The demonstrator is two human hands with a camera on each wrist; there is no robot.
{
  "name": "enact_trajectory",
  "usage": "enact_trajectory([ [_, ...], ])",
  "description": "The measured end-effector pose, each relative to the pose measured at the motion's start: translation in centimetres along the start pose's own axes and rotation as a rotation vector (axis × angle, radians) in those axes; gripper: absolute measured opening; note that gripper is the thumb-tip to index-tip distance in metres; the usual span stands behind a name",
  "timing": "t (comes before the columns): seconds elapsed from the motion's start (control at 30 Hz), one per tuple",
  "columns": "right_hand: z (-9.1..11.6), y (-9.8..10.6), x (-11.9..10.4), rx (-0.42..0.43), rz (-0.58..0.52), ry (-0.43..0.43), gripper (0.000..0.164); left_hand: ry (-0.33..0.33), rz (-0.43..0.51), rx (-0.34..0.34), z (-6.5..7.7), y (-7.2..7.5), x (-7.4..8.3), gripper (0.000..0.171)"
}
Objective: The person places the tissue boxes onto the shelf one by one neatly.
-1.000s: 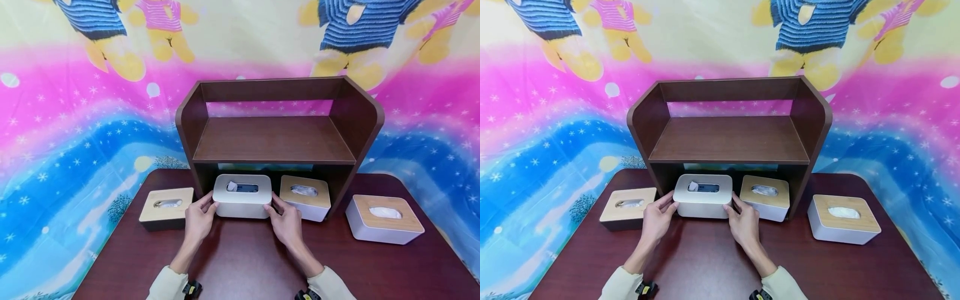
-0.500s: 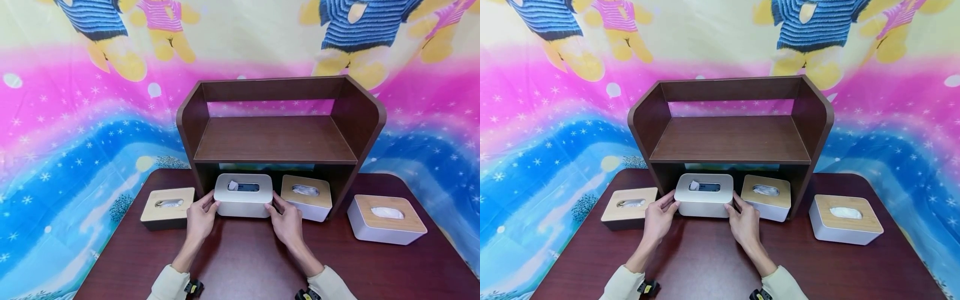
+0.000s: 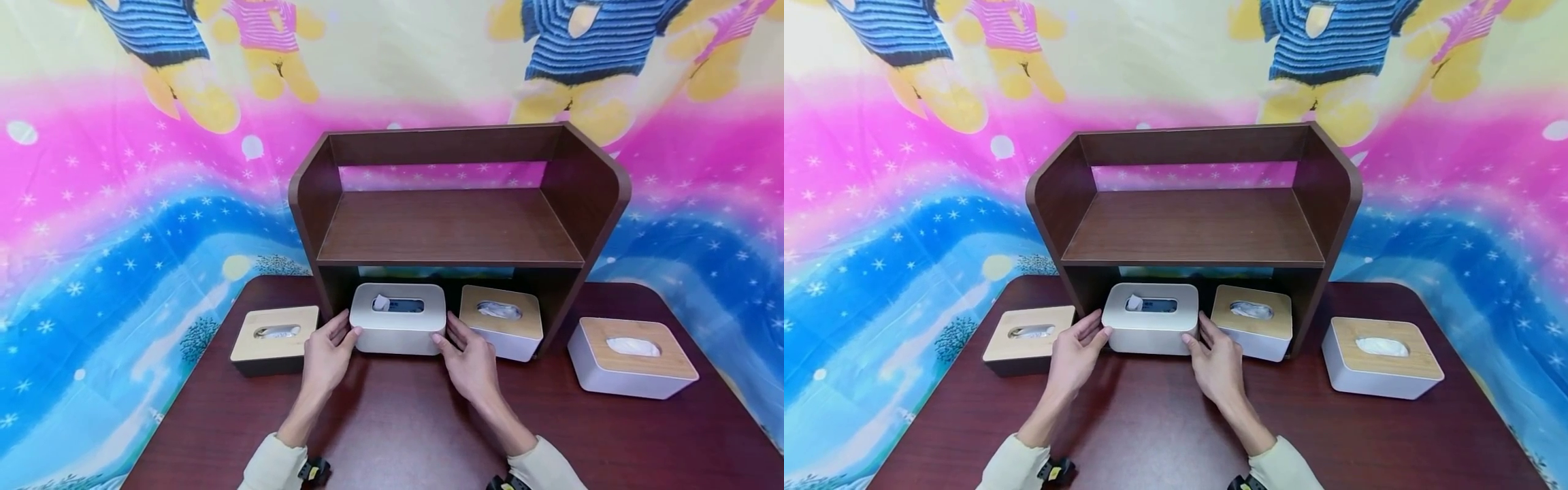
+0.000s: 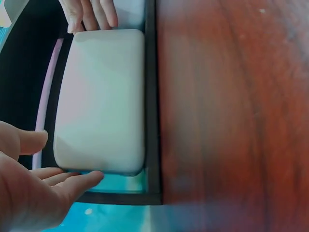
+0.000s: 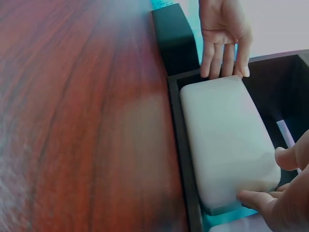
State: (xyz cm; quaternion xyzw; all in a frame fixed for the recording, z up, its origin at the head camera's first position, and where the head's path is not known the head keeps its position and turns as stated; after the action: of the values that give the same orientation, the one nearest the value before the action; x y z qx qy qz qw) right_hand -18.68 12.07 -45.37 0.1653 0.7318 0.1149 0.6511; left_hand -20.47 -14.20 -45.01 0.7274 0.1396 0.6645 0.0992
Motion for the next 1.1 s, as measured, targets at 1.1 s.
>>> enact_trajectory([
  [1.1, 4.1, -5.2, -4.4, -0.197, 0.056, 0.156, 0.056, 0.062, -0.153, -0.022, 4.9, 10.6, -0.3, 0.060],
])
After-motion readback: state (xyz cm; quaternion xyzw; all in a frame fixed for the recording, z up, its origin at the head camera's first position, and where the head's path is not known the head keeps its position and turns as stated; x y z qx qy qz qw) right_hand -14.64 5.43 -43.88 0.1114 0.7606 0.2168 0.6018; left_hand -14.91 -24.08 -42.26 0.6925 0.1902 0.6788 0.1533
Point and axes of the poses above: each hand's wrist, its own z-axis away from the middle knuckle, its own y-axis out of the back of the hand, x = y × z, the point moved 3 cm from there along -z, towards the middle knuckle, and after that the axes turned 7 degrees about -x, right-handed, at the moved point
